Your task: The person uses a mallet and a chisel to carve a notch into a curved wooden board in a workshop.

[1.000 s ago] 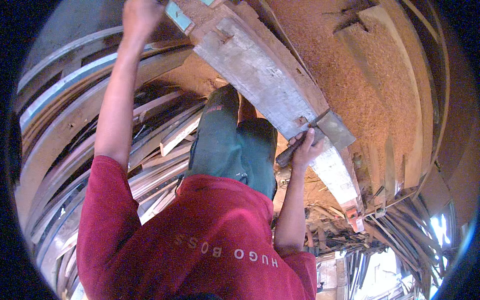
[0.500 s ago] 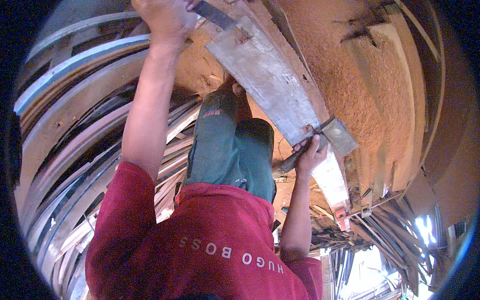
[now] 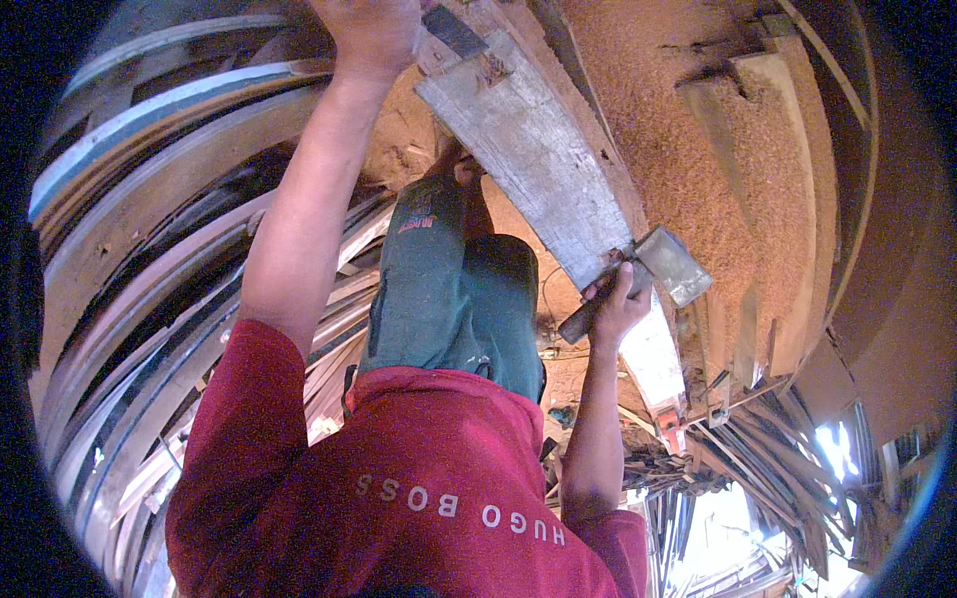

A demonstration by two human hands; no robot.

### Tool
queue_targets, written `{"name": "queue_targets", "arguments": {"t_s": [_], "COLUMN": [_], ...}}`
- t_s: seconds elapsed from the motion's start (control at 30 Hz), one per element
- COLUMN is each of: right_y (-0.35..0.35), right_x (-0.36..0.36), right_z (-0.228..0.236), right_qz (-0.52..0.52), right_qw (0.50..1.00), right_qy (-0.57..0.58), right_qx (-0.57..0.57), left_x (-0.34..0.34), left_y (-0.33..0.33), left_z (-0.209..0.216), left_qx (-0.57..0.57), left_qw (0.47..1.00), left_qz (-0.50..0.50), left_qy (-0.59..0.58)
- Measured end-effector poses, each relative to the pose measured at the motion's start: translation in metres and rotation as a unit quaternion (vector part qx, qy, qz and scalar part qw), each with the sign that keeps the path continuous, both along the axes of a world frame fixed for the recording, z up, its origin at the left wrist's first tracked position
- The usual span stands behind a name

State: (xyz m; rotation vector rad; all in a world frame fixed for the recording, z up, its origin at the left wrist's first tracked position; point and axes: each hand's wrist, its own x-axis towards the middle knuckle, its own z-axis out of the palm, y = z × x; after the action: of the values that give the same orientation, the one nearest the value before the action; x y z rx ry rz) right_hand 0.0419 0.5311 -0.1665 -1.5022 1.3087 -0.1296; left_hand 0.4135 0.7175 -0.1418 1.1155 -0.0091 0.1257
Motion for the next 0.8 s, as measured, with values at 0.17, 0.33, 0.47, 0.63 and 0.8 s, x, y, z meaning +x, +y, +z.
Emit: {"name": "queue_targets", "arguments": {"t_s": [0.17, 0.33, 0.47, 0.63, 0.8], "right_y": [-0.012, -0.038, -0.030, 0.021, 0.034], "right_x": [0.039, 0.187, 0.312, 0.341, 0.352], "right_z": [0.014, 0.118, 0.240, 0.262, 0.281], "right_qz": [0.155, 0.369, 0.564, 0.592, 0.711], "right_qw": [0.976, 0.914, 0.745, 0.664, 0.618], "right_qy": [0.069, 0.036, -0.209, -0.206, -0.021], "right_qx": [-0.138, -0.166, -0.289, -0.407, -0.336], "left_x": [0.001, 0.005, -0.002, -0.004, -0.003], "left_y": [-0.013, -0.013, -0.016, -0.017, -0.017], "left_z": [-0.002, -0.010, -0.013, -0.016, -0.023], "left_qx": [0.132, 0.177, 0.120, 0.119, 0.123], "left_qw": [0.991, 0.977, 0.992, 0.992, 0.991], "left_qz": [-0.013, -0.011, -0.008, -0.033, -0.012], "left_qy": [-0.026, -0.117, -0.045, -0.026, -0.058]}}
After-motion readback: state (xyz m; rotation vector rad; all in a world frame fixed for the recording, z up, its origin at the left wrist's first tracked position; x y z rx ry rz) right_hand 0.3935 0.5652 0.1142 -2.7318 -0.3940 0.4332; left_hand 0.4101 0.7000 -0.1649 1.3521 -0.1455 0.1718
